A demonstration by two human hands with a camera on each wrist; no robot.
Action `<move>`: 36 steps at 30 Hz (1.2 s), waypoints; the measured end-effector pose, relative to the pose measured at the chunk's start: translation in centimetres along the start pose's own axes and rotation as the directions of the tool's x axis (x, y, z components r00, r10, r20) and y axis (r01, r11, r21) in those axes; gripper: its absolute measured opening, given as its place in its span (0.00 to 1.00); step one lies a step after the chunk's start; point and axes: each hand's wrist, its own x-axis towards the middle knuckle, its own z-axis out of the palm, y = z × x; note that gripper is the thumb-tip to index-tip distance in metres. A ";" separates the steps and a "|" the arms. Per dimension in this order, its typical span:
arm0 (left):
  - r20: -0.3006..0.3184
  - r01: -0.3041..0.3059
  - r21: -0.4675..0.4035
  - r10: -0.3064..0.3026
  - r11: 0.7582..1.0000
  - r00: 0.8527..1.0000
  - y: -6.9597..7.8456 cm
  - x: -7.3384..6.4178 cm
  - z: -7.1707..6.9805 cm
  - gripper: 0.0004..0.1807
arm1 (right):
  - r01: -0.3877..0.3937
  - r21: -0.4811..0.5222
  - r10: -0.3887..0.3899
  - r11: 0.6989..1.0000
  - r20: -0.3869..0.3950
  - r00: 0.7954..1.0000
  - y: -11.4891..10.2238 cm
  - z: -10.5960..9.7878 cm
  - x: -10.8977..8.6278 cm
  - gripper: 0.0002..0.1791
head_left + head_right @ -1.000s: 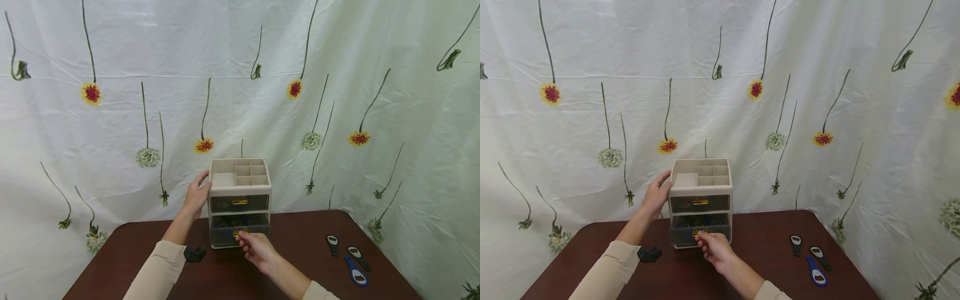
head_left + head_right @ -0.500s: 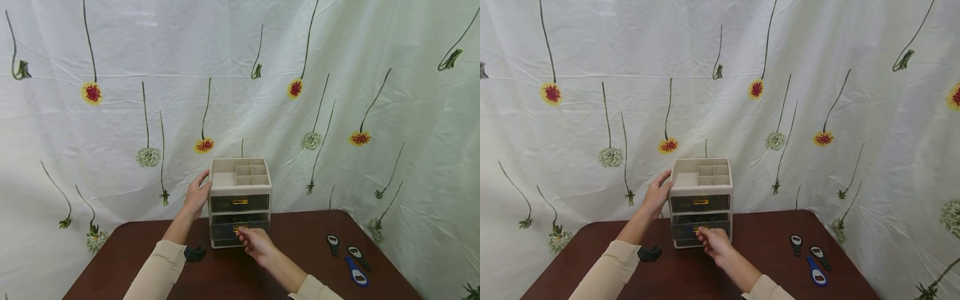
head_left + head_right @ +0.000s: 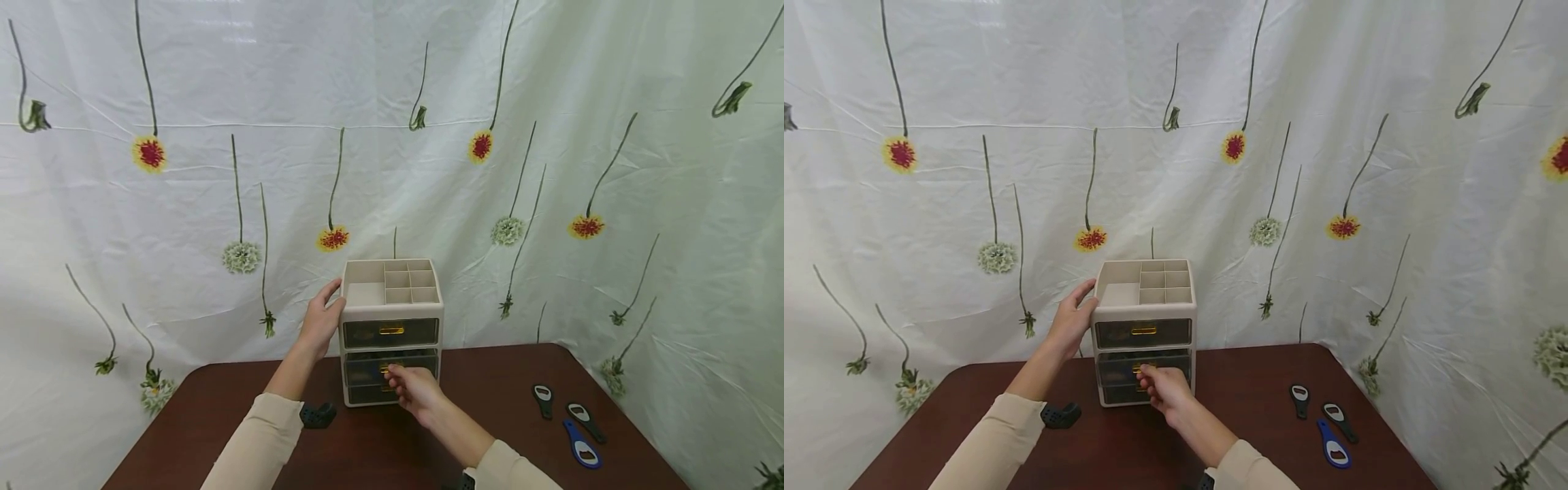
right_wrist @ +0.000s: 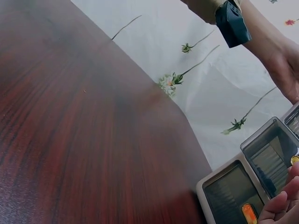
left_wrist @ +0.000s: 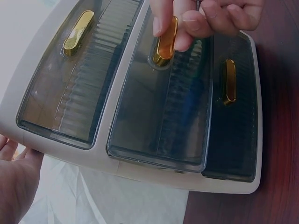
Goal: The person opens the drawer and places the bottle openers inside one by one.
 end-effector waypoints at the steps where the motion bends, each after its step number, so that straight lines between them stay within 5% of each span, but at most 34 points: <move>1: 0.001 0.002 0.000 -0.002 1.000 1.000 0.0 0.0 0.0 0.31 | -0.001 -0.001 0.001 1.000 -0.004 1.000 0.0 0.0 0.1 0.13; 27: -0.012 0.013 -0.042 -0.013 0.999 1.000 -0.1 0.2 -0.1 0.31 | -0.010 0.028 0.011 1.000 -0.043 0.999 0.1 0.0 2.7 0.13; 36: -0.023 -0.011 0.021 0.012 1.000 1.000 0.2 0.0 0.1 0.31 | -0.026 0.011 0.026 1.000 -0.043 0.999 0.0 -0.1 2.2 0.13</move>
